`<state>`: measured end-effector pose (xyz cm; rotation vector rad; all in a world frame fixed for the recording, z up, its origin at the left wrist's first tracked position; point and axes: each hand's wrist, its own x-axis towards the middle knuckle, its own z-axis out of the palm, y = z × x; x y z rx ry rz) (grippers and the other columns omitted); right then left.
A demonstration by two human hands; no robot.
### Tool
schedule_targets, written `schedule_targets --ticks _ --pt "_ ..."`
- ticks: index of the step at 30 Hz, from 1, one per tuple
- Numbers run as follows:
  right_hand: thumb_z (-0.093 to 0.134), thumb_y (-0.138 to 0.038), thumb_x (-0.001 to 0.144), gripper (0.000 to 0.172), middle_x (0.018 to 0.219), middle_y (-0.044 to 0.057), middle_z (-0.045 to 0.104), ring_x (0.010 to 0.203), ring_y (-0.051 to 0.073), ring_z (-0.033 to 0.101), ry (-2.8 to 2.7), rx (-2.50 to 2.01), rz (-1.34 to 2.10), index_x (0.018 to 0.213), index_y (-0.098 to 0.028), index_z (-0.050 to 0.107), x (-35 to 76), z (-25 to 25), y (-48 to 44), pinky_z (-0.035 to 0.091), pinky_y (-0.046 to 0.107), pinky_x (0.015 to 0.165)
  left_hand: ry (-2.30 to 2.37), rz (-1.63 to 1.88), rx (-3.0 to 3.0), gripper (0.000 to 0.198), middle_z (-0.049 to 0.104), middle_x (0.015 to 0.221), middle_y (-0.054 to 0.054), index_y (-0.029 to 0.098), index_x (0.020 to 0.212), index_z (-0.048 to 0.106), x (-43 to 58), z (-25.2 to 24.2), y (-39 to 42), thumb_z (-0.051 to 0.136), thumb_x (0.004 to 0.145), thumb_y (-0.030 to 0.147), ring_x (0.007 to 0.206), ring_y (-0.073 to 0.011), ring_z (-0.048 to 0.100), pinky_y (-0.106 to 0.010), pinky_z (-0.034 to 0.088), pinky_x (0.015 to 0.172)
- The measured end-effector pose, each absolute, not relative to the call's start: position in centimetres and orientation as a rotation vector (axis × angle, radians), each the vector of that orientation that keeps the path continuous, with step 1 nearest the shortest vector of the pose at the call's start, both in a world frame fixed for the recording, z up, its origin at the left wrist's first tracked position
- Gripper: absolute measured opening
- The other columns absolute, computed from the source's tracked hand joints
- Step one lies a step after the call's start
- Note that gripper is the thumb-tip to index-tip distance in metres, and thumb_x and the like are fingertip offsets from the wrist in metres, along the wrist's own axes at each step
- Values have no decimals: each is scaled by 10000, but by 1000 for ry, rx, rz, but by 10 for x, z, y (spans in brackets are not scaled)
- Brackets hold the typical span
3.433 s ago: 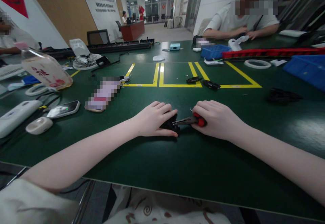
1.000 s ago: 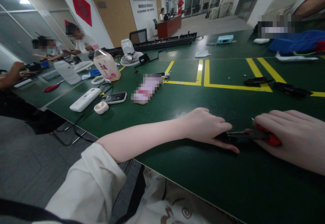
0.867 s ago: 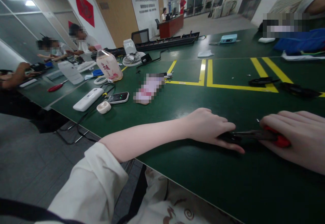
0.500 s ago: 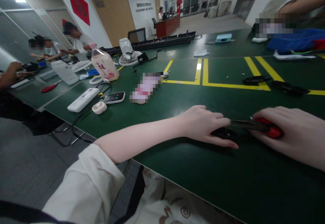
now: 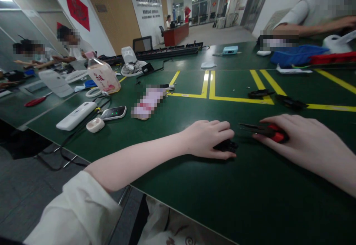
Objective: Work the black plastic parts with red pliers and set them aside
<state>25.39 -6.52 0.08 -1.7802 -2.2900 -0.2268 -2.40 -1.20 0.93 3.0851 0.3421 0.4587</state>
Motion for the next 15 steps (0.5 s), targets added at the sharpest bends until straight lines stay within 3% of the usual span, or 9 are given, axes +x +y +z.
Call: schedule_targets --ticks 4,11,15 --pt "389 -721 853 639 1024 149 693 931 317 642 -2285 -1766 -205 1082 -175 631 252 4 -67 474 482 807 353 494 3031 359 599 1080 -85 145 1071 583 -22 6 -10 511 970 482 922 -191 570 -280 454 705" --pt "507 -699 833 563 993 114 706 939 328 651 -2206 -1686 -76 1082 -216 657 252 7 -74 492 531 830 354 405 2898 326 612 1131 -72 177 1125 573 -19 9 -9 553 950 452 1006 -197 585 -299 478 810" --pt "619 -594 819 463 1004 95 703 968 307 650 -2175 -1693 -38 1092 -223 658 252 8 -78 511 513 846 318 405 2813 329 621 1151 -60 205 1177 558 -9 6 2 582 928 419 966 -185 601 -304 482 797"
